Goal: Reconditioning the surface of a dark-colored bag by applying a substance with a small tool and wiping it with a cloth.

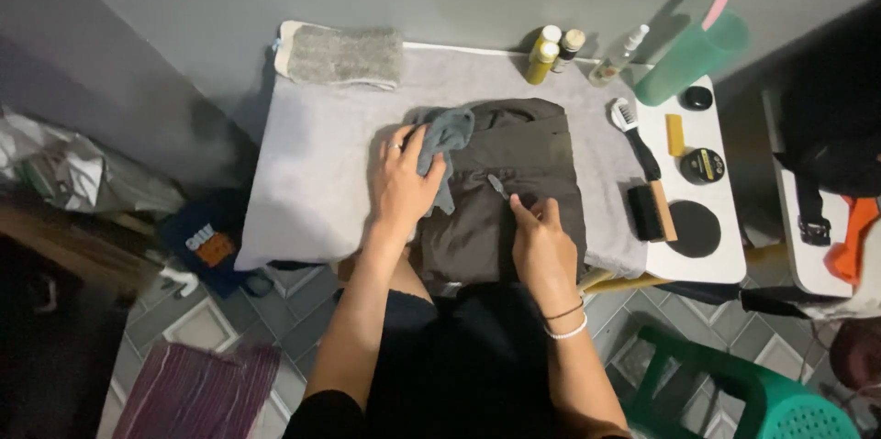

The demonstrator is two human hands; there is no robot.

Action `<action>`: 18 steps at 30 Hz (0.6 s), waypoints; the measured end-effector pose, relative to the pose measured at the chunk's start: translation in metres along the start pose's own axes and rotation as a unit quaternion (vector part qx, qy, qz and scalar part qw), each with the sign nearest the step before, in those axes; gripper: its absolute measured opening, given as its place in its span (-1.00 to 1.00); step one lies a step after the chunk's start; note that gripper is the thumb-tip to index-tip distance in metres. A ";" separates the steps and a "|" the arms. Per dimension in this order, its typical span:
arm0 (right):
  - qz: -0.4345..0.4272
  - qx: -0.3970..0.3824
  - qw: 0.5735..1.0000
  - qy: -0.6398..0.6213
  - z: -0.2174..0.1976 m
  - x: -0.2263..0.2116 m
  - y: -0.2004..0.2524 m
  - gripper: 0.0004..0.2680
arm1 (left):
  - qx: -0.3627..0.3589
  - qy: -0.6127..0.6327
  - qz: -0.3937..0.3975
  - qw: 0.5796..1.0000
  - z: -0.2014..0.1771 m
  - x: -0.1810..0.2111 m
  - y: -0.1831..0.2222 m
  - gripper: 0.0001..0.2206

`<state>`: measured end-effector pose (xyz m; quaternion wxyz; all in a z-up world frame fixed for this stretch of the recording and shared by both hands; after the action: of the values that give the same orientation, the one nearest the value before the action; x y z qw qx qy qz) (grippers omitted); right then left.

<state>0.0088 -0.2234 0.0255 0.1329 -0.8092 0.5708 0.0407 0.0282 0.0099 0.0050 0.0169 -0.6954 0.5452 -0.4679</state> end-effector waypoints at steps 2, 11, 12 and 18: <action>0.015 -0.001 1.000 -0.015 -0.007 0.003 0.014 -0.70 | 0.002 -0.007 0.014 1.000 0.003 -0.007 0.002 -0.61; 0.092 -0.021 0.995 -0.035 -0.026 0.008 0.048 -0.69 | -0.023 -0.001 0.024 0.999 0.004 0.001 0.000 -0.60; 0.076 -0.016 0.996 -0.034 -0.026 0.004 0.039 -0.69 | -0.017 -0.007 0.012 1.000 0.001 -0.001 0.000 -0.60; 0.010 -0.006 1.000 0.004 -0.006 0.000 -0.004 -0.68 | -0.025 0.009 -0.034 0.999 0.003 -0.001 0.000 -0.62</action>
<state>0.0117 -0.2234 0.0319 0.1253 -0.8041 0.5796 0.0423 0.0300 0.0090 0.0023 -0.0215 -0.7097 0.5328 -0.4604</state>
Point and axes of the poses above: each hand's wrist, its own y-axis away from the middle knuckle, its own z-axis out of the palm, x = y × z, the point moved 3 cm from there along -y, towards the middle knuckle, and after that the axes turned 1 degree about -z, right-handed, at the moved point
